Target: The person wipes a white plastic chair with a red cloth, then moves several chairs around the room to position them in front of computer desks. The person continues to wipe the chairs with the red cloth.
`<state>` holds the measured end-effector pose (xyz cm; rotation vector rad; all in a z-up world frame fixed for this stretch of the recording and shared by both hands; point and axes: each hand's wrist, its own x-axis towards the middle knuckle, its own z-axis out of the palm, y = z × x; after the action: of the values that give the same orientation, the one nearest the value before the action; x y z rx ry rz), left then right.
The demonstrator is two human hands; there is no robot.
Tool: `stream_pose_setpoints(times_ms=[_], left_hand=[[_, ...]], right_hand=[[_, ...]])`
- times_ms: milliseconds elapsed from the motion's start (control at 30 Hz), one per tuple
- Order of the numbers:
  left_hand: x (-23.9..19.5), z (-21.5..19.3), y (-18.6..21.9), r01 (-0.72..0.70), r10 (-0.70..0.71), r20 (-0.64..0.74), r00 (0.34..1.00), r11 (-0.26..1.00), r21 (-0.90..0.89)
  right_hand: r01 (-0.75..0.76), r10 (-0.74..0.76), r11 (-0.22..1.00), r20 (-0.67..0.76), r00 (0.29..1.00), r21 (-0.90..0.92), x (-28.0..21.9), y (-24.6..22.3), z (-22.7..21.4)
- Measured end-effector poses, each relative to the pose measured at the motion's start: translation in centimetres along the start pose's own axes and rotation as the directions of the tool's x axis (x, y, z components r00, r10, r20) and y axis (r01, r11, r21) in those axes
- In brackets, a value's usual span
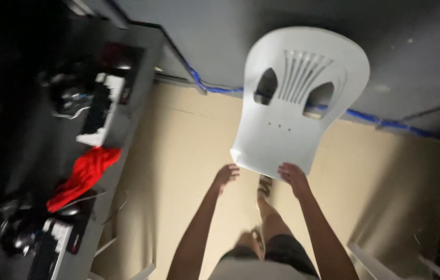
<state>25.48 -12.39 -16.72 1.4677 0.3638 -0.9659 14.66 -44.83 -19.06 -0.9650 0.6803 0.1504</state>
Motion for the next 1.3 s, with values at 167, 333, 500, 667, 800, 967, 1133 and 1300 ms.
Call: stream_pose_setpoints(times_ms=[167,333,500,667,800,967,1133,1300], left_hand=[[10.7,0.6,2.1,-0.043,0.056,-0.043,0.998,0.965,0.258],[18.7,1.2,1.9,-0.006,0.13,-0.175,0.976,0.819,0.574],[24.2,0.7,-0.1,0.066,0.311,-0.362,0.879,0.671,0.738],[26.0,0.9,-0.2,0.134,0.183,-0.42,0.889,0.772,0.621],[25.0,2.3,2.5,0.148,0.116,-0.44,0.891,0.841,0.521],[27.8,0.3,1.0,0.129,0.126,-0.409,0.904,0.83,0.542],[30.0,-1.9,0.5,0.184,-0.035,-0.296,0.955,0.85,0.494],[32.0,-3.7,-0.6,0.244,-0.006,-0.336,0.942,0.701,0.67]], right_hand=[[-0.064,0.045,0.995,-0.219,0.975,-0.079,5.9,-2.3,-5.0],[-0.103,-0.021,0.954,-0.404,0.914,-0.283,11.4,-0.5,-10.2],[-0.283,-0.047,0.853,-0.604,0.796,-0.439,14.8,0.8,-13.0],[-0.254,0.003,0.887,-0.545,0.838,-0.385,16.2,2.5,-14.4],[-0.217,0.042,0.925,-0.484,0.874,-0.312,16.4,1.6,-13.9],[-0.321,0.051,0.861,-0.561,0.826,-0.394,17.4,2.8,-14.7],[-0.337,0.042,0.823,-0.543,0.838,-0.456,18.4,3.3,-15.8],[-0.377,0.121,0.814,-0.504,0.855,-0.443,19.5,3.9,-16.5]])
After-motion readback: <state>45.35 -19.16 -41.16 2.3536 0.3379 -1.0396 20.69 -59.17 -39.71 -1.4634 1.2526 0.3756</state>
